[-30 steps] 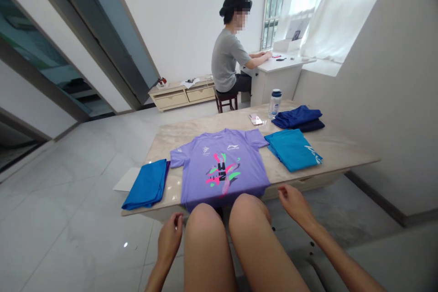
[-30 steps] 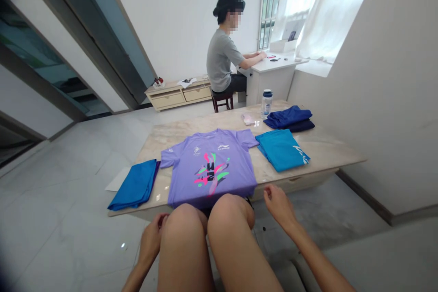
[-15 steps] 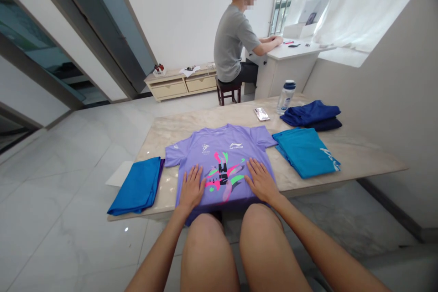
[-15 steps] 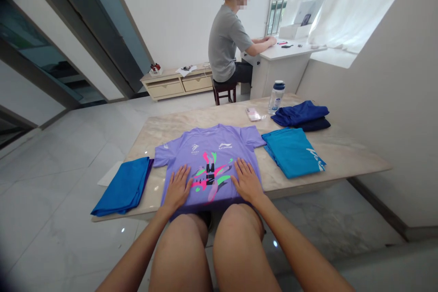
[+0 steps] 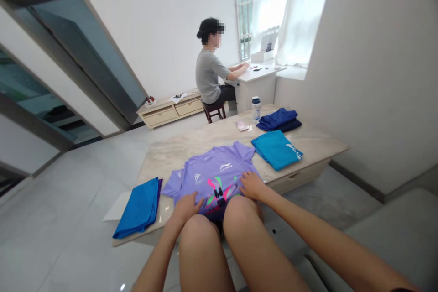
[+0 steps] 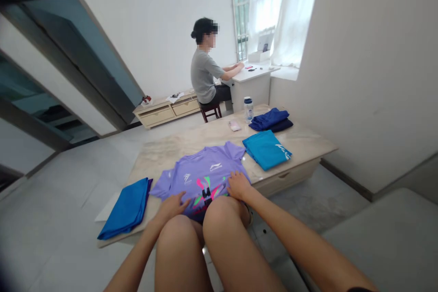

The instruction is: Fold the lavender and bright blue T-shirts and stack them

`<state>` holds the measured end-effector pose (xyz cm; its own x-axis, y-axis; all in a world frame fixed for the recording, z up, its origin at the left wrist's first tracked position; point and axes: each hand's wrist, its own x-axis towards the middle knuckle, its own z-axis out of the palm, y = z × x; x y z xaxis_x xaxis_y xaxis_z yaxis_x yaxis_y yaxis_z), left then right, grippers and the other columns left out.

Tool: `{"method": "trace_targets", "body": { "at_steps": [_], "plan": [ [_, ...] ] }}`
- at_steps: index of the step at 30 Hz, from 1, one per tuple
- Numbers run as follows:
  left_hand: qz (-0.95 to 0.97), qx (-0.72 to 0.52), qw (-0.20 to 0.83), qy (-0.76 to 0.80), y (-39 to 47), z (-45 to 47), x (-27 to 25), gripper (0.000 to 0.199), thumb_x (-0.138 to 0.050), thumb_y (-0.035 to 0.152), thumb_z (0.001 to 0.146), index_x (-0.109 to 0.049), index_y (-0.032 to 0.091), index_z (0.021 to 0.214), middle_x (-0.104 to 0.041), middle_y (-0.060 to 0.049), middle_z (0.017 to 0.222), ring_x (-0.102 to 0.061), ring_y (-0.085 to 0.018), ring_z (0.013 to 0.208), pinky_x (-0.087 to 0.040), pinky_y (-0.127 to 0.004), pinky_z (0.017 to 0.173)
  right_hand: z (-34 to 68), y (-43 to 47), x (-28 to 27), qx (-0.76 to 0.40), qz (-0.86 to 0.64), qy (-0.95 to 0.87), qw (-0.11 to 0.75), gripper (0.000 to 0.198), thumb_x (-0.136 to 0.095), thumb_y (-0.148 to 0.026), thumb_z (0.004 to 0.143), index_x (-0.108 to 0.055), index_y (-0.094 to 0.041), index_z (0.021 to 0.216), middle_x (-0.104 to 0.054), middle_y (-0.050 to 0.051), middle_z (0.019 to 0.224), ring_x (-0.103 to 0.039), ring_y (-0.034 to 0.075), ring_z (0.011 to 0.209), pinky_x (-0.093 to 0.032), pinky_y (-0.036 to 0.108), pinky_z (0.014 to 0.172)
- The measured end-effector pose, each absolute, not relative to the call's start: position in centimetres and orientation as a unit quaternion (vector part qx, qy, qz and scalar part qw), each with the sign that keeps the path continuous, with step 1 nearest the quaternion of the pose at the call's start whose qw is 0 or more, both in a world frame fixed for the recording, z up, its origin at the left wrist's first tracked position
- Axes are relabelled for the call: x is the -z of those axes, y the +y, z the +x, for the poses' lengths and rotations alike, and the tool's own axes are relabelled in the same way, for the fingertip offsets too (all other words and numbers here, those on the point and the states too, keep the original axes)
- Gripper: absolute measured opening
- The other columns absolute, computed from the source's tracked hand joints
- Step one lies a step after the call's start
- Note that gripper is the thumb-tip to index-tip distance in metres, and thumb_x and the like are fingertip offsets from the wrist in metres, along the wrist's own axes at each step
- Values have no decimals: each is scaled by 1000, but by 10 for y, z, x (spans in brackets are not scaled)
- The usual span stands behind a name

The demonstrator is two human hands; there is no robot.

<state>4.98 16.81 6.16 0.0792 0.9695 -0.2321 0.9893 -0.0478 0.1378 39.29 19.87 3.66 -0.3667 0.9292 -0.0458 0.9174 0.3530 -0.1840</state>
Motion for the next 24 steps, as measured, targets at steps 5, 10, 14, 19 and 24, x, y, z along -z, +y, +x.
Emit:
{"method": "trace_targets", "body": {
  "at_steps": [5, 10, 14, 19, 24],
  "plan": [
    [770, -21, 140, 623, 185, 79, -133, 45, -67, 55, 99, -80, 26, 131, -86, -12, 105, -81, -37, 105, -56, -40, 88, 420, 219, -76, -104, -617, -776, 73, 36, -55, -27, 107, -79, -12, 130, -75, 23, 135, -67, 35, 131, -49, 41, 110],
    [737, -239, 251, 580, 193, 137, -178, 49, -65, 60, 100, -82, 21, 123, -82, -11, 93, -77, -30, 85, -54, -37, 82, 450, 269, -93, -123, -675, -724, 66, 39, -58, -18, 102, -75, -10, 136, -76, 22, 135, -71, 31, 126, -52, 34, 102],
    [742, -192, 233, 598, 174, 154, -167, 38, -66, 48, 100, -81, 24, 125, -82, -12, 91, -77, -34, 86, -52, -40, 83, 450, 309, -95, -121, -691, -711, 45, 39, -60, -21, 102, -74, -11, 137, -74, 21, 140, -69, 31, 129, -52, 33, 101],
    [776, -106, 234, 576, 134, 156, -163, 24, -61, 41, 105, -79, 28, 114, -82, -12, 96, -79, -34, 88, -51, -39, 81, 425, 347, -74, -114, -710, -694, 35, 39, -50, -22, 108, -74, -6, 133, -68, 27, 145, -60, 36, 140, -48, 38, 110],
    [833, 83, 160, 524, 119, 168, -186, 31, -43, 22, 113, -74, 22, 119, -82, -12, 104, -80, -29, 97, -53, -34, 77, 412, 379, -46, -122, -730, -673, 22, 53, -55, -44, 111, -62, -5, 146, -61, 28, 154, -51, 40, 148, -41, 46, 120]
  ]
}}
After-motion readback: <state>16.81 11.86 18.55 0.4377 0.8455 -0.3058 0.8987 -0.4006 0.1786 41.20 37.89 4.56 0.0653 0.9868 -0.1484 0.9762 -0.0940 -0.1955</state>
